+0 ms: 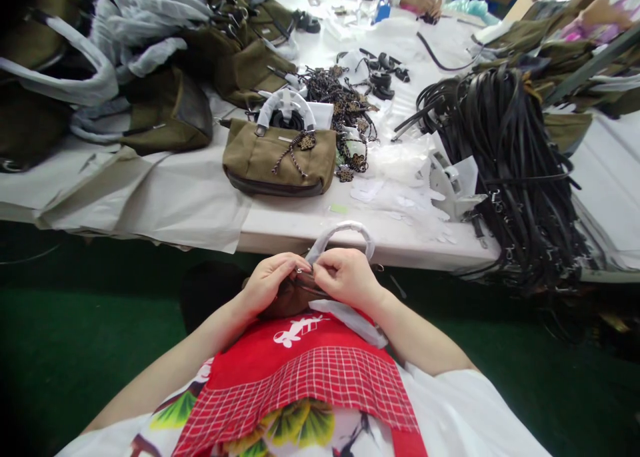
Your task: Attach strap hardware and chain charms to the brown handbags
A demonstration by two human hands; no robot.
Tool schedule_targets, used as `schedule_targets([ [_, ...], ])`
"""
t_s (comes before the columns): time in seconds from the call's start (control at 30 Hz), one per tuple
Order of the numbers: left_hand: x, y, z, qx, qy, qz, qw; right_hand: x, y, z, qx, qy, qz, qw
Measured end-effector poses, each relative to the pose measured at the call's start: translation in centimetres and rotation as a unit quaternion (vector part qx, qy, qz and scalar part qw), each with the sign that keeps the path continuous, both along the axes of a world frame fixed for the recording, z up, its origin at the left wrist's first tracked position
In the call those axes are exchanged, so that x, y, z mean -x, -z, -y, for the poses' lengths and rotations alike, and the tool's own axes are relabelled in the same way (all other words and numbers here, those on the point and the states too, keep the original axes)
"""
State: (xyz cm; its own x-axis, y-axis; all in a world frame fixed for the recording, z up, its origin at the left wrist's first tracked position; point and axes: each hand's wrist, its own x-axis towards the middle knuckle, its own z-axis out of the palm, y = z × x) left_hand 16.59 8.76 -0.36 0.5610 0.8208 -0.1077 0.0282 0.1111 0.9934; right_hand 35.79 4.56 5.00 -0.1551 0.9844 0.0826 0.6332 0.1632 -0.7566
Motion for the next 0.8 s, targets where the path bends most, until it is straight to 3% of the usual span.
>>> schedule_targets([
  [0.37, 0.05, -0.06, -0.03, -0.009, -0.005, -0.022, 1.0, 0.07, -0.11, 0.0, -0.023, 0.021, -0.004, 1.0],
  [0.8, 0.11, -0.32, -0.11, -0.038, 0.004, -0.046, 0.998, 0.64, 0.59, 0.28, -0.026, -0.005, 0.056, 0.998],
])
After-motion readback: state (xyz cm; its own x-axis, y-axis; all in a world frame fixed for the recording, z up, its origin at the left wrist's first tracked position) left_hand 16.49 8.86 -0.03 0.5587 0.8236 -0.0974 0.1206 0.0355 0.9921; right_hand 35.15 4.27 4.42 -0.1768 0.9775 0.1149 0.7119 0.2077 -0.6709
